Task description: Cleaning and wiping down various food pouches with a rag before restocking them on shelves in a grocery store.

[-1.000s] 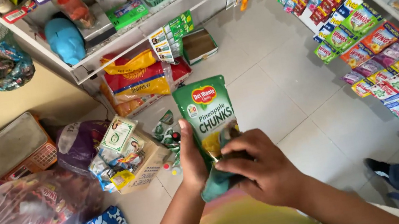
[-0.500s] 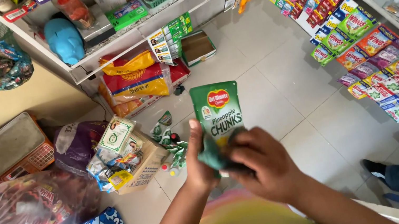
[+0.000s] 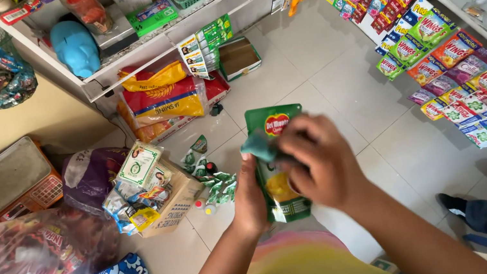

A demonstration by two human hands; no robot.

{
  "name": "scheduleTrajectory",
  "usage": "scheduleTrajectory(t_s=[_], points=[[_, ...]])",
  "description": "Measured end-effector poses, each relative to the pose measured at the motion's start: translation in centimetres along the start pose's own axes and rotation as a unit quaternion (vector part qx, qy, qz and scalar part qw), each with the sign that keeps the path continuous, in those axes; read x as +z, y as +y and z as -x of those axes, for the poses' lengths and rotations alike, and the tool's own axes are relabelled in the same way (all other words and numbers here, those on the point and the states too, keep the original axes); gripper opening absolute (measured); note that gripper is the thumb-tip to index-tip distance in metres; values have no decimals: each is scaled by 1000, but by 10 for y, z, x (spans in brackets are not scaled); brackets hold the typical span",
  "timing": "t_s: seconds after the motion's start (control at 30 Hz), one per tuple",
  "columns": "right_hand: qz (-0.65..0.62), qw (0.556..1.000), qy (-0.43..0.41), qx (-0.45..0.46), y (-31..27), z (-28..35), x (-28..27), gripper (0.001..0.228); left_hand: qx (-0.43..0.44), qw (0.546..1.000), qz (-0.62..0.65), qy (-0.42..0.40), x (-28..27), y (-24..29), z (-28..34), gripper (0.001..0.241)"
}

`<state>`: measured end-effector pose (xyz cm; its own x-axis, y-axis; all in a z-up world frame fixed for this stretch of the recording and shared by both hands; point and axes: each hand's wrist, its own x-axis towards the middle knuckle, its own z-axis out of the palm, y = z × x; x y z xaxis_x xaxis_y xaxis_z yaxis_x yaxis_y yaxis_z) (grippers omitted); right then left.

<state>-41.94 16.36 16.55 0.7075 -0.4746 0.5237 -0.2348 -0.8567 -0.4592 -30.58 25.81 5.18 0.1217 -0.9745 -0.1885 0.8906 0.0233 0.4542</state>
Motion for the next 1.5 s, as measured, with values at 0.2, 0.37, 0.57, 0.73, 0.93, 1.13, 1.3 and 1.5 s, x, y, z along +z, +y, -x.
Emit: scheduleTrajectory(t_s=[0.2,0.37,0.57,0.73,0.93,1.13,1.3,1.5], points=[[-87,994,-52,-51,-14,33,-1,39,24,993,71,-89,5,20,1,72],[-32,998,-2,-56,9,8,1,43,-14,997,34,-66,17,20,5,74],[-33,998,60,11,14,-3,9,33,-22,999,-9,-36,14,18,7,69],[-58,998,-5,-6,-19,22,12,33,6,999,47,-27,3,29,-2,67],[-102,993,-50,-24,-36,24,3,44,2,988,153,-29,3,30,-5,73],[-109,992,-59,-9,-20,21,14,37,0,991,126,-34,7,38,-3,73],[4,1000,2,-7,12,-6,15,38,-30,999,-31,-12,-1,28,-6,74],[20,999,17,27,12,-23,7,31,-49,999,15,-3,11,25,-13,70]])
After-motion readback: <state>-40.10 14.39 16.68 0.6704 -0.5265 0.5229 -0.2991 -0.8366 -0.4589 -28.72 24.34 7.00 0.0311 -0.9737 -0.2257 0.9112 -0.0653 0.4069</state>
